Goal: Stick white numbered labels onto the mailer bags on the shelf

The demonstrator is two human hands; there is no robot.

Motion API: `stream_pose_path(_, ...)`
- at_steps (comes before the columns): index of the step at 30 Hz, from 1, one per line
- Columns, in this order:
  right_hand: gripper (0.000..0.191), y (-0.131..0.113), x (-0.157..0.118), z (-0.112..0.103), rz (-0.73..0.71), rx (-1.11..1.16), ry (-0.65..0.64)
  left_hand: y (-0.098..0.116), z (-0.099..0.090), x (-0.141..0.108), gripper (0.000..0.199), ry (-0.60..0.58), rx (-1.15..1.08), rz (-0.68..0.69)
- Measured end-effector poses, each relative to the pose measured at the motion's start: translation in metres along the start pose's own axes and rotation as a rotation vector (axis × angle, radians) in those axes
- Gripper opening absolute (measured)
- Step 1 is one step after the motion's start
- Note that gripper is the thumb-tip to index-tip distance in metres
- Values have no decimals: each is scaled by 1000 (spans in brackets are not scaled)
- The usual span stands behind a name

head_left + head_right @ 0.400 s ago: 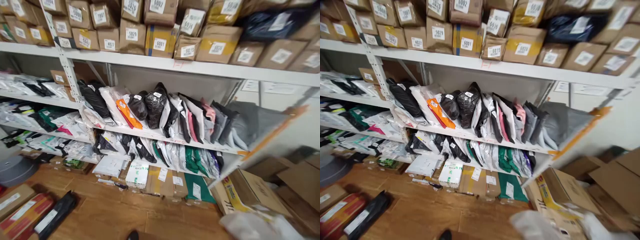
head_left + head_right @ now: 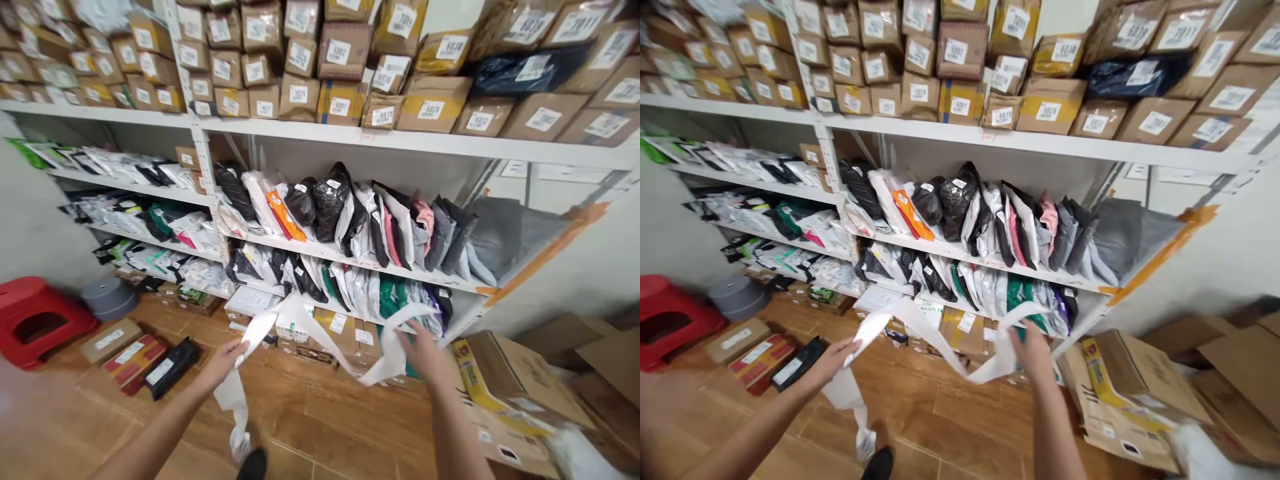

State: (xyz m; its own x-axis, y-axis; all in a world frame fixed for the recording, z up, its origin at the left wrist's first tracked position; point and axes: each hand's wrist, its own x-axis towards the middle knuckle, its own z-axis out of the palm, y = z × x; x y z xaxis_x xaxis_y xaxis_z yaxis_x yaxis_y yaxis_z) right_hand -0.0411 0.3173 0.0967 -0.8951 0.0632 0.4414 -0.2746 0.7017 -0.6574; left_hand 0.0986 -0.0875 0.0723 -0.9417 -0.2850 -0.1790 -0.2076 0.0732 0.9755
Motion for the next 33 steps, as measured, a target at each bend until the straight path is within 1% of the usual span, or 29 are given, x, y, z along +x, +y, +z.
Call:
stream_pose_path(1,35,-20,-11,20,-1,121,-85,12,-6,-3,64,58,-34,17)
stream_pose_path(3,35,-68,-44,62,-7,452,-370,33,-13,-14,64,125,-92,33)
stream_pose_path(4,35,-95,-63,82,-22,605,-540,41,-16,-20,64,130,-112,26)
stream_pose_path(5,37,-122,-82,100,-34,709,-667,47,-20,-27,63,116,-124,6)
stream_pose_path(6,42,-149,-100,115,-46,785,-698,51,-24,-33,61,85,-127,-27)
stream_pose_path(7,48,-175,-115,127,-63,852,-680,55,-31,-40,60,45,-124,-70)
stream_pose_path(8,54,-200,-126,137,-77,906,-638,56,-40,-46,60,0,-120,-118)
stream_pose_path(9,63,-223,-134,144,-93,951,-562,57,-51,-51,61,-43,-113,-170)
stream_pose_path(10,74,-245,-138,150,-111,982,-491,56,-65,-56,63,-83,-104,-221)
stream_pose_path(11,85,-267,-140,156,-137,1000,-449,55,-82,-61,66,-124,-92,-265)
stream_pose_path(12,96,-288,-140,163,-170,1009,-451,53,-102,-65,69,-168,-75,-304)
stream_pose_path(13,101,-309,-138,171,-208,1014,-499,51,-123,-69,74,-216,-56,-341)
stream_pose_path(14,99,-329,-136,181,-247,1017,-575,49,-147,-73,79,-260,-35,-375)
stream_pose_path(15,89,-348,-134,193,-279,1023,-651,47,-171,-77,84,-281,-15,-396)
stream_pose_path(16,73,-367,-131,207,-301,1028,-710,46,-197,-81,87,-275,7,-382)
stream_pose_path(17,59,-385,-129,223,-308,1024,-745,46,-223,-85,86,-254,43,-324)
stream_pose_path(18,48,-400,-127,240,-295,1013,-758,46,-249,-89,80,-239,98,-221)
stream_pose_path(19,42,-415,-124,257,-269,998,-768,48,-275,-93,71,-238,169,-93)
stream_pose_path(20,42,-427,-122,272,-229,986,-796,51,-300,-96,60,-254,248,32)
stream_pose_path(21,44,-437,-119,286,-179,989,-850,53,-323,-97,51,-284,321,121)
stream_pose_path(22,48,-446,-116,297,-131,1009,-926,56,-346,-98,45,-305,381,161)
stream_pose_path(23,50,-453,-115,306,-89,1048,-1011,58,-366,-97,43,-305,427,159)
stream_pose_path(25,50,-466,-115,318,-42,1143,-1185,63,-401,-90,43,-232,480,139)
stream_pose_path(27,54,-477,-123,326,-54,1229,-1305,66,-428,-77,49,-126,500,163)
stream_pose_path(29,63,-488,-139,336,-91,1251,-1326,71,-447,-61,52,-60,486,196)
stream_pose_path(31,68,-496,-155,348,-95,1233,-1354,79,-460,-44,51,-63,460,200)
stream_pose_path(33,61,-499,-163,364,-52,1177,-1482,90,-469,-26,51,-69,502,232)
